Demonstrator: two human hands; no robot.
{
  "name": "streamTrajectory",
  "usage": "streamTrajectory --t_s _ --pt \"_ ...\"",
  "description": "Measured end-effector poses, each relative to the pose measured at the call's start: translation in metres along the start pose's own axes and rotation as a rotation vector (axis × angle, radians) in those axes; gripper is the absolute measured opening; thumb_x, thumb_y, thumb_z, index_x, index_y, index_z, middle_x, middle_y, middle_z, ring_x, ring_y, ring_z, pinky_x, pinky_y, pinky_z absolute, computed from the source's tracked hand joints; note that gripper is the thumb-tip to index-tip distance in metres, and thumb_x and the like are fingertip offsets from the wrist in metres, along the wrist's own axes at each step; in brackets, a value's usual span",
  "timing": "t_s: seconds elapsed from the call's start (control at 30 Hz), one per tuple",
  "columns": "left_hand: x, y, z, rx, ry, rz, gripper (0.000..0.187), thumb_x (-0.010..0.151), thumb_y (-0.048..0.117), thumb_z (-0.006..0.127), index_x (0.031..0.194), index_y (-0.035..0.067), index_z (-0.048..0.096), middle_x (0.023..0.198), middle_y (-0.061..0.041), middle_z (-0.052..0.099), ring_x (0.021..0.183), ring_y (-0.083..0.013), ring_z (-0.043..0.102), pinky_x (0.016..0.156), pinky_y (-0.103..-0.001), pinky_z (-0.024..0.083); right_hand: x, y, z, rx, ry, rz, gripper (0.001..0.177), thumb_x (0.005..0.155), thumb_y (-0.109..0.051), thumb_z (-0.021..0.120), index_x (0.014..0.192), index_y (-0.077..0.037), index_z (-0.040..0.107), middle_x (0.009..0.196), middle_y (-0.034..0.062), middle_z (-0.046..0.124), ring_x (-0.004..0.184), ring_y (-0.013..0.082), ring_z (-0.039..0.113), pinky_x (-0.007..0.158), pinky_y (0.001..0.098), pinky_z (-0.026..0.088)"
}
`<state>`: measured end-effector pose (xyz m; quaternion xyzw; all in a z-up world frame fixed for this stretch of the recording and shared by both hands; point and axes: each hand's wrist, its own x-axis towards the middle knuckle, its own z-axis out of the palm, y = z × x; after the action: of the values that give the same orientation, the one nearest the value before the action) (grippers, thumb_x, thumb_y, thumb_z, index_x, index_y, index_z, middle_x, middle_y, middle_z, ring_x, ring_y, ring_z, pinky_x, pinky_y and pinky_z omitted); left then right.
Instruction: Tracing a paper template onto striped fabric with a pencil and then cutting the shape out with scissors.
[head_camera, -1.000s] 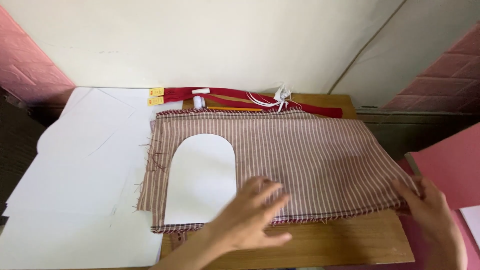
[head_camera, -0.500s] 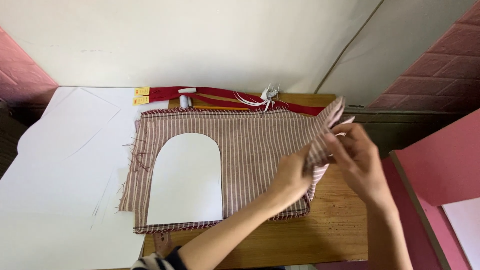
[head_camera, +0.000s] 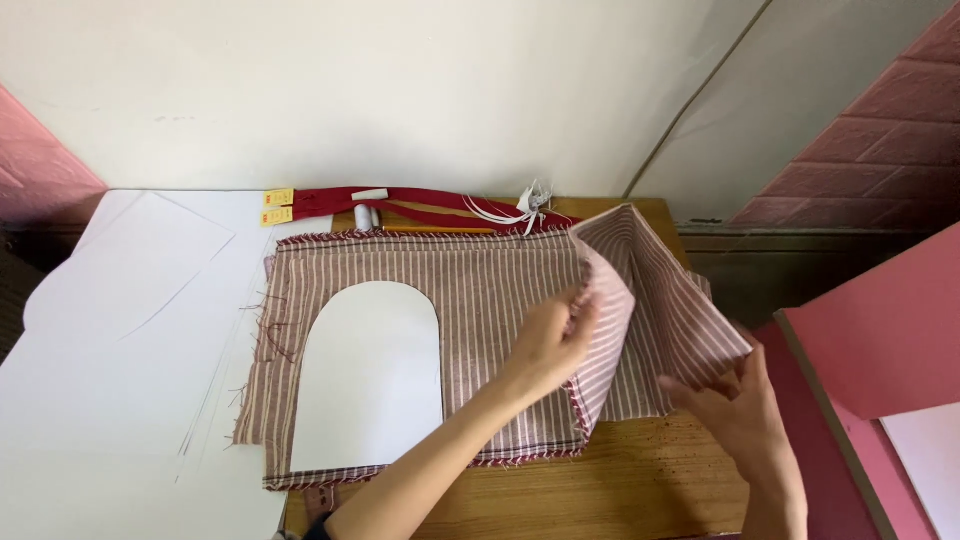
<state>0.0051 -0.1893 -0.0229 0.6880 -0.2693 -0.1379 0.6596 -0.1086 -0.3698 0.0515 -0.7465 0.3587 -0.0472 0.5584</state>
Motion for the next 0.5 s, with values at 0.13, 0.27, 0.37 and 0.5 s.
streamTrajectory --t_s 0.13,0.27,0.37,0.5 --pt "-0.015 0.041 0.010 0.049 -0.249 0.057 0.057 0.101 0.006 0.064 0.156 0.002 0.048 0.101 -0.015 0.069 0.071 -0.0189 0.069 0.059 -0.027 0.065 0.029 0.044 -0.007 0.034 0.154 -0.142 0.040 0.096 -0.007 0.079 0.122 0.004 0.052 0.118 0.0233 0.067 0.104 0.0351 0.069 0.086 0.0481 0.066" --pt "-0.020 0.055 0.024 0.129 -0.270 0.101 0.103 0.081 0.001 0.081 0.163 0.000 0.018 0.124 -0.032 0.065 0.091 -0.0396 0.078 0.080 -0.044 0.074 0.010 0.027 0.011 0.083 0.210 -0.481 0.022 0.104 -0.005 0.075 0.118 0.000 0.059 0.100 0.0131 0.066 0.083 0.0198 0.062 0.069 0.0340 0.054" --pt "-0.009 0.073 0.033 -0.435 -0.153 -0.295 0.064 0.092 0.036 0.065 0.139 0.005 0.033 0.104 -0.021 0.065 0.070 -0.0288 0.067 0.059 -0.036 0.063 -0.007 0.004 0.030 -0.046 0.066 -0.723 0.036 0.094 0.007 0.074 0.128 0.004 0.061 0.111 0.0187 0.075 0.088 0.0242 0.074 0.074 0.0368 0.064" --pt "-0.004 0.101 0.003 -0.180 0.030 0.358 0.106 0.110 -0.017 0.044 0.164 0.048 -0.019 0.187 -0.016 0.000 0.061 -0.0094 0.050 0.036 -0.019 0.029 -0.023 -0.039 0.037 0.190 -0.312 -0.910 0.053 0.103 -0.021 0.058 0.145 0.002 0.036 0.154 0.0303 0.051 0.145 0.0403 0.059 0.113 0.0541 0.062"
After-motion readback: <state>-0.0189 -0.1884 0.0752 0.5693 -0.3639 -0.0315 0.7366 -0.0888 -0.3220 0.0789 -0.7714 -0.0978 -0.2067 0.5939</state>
